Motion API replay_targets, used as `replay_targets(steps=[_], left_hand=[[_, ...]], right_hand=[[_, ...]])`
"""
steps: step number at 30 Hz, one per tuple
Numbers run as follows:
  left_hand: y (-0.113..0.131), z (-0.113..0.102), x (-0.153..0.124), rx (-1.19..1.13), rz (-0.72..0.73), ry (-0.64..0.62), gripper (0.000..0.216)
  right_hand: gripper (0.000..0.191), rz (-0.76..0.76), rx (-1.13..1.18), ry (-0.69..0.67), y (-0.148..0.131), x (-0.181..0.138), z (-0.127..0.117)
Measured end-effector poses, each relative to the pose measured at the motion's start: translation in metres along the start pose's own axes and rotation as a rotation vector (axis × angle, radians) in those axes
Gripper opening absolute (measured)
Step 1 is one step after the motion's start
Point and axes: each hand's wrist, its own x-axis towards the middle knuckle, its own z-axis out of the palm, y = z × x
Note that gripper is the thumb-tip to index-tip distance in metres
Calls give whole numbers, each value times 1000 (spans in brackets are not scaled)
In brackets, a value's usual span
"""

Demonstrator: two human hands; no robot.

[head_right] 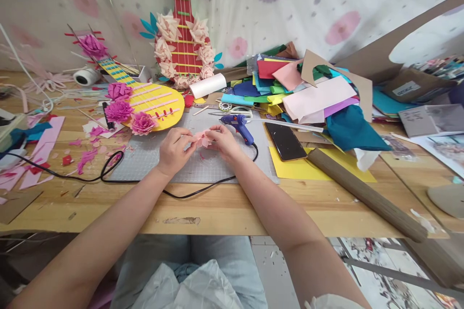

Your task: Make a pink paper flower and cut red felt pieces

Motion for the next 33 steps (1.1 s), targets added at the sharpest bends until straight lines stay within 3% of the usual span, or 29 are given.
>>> replay_targets(steps=[7,17,23,33], left_hand=[[2,0,1,70,100,43,10],[2,0,0,67,62,-36,10],[3,0,1,27,61,14,10],[3,0,-1,-16,48,-49,8]], right_hand=[[31,-5,8,-3,-1,-2,1],[28,0,9,10,-2,-3,2],[28,16,9,12,0,-1,1],[26,26,6,2,-2,-3,2]])
